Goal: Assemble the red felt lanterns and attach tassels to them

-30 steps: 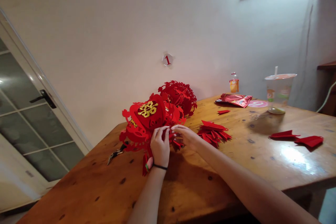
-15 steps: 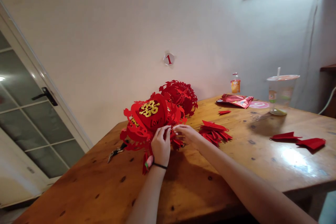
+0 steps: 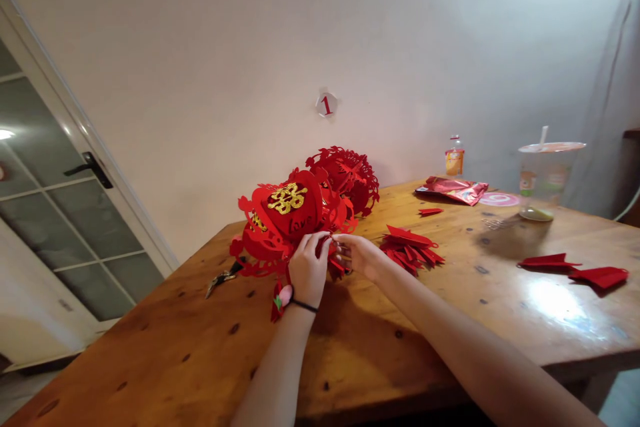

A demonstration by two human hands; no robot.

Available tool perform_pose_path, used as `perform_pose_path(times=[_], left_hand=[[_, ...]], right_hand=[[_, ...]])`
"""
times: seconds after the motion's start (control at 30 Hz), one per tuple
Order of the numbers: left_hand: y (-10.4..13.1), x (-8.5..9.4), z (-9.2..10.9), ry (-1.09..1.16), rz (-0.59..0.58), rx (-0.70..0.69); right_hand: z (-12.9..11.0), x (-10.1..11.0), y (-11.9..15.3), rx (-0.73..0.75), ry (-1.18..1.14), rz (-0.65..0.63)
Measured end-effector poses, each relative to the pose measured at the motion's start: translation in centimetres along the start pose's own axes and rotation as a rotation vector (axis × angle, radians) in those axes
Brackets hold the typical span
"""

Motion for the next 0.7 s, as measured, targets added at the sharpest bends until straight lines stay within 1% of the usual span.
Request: perform_pose_path(times=[0.13,0.23,0.4,0.57,0.63,0.7], left_hand=[[-0.2,-0.1,-0.2,0.096,-0.016,-0.034],[-0.3,-0.1,-0.4,0.105,-0.018,-0.037],[-0.3,-0.2,-0.5,0.086,-0.015,-0.020],[-0.2,-0.1,-0.5,0.085,-0.008,-0.010],[-0.2,-0.1,-0.4,0.085,-0.006,-0.008],[-0.2,0.0,-0.4,0.084,-0.003,-0.008]], right_hand=[[-0.1,0.4,0.3,-0.024,0.025,-0.022],[-0.6,0.5,0.6,0.011,0.082,-0.024],[-1.3,0.1,0.5,0.104,0.200,-0.010],[-1.7,-0.2,0.3,0.200,0.288,0.038],[-2.2,-0.3,0.5,0.272,0.374,0.059],[-2.7,-0.3,0.7,0.359,0.519,0.091]])
Point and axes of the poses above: each hand's wrist, its own y-axis away from the middle knuckle, its own x-axis out of the back of the hand, z = x × y, the point moved 6 cm from there along -y, towards the middle knuckle, and after that the axes turned 9 degrees about -z, right-handed, at the moved point
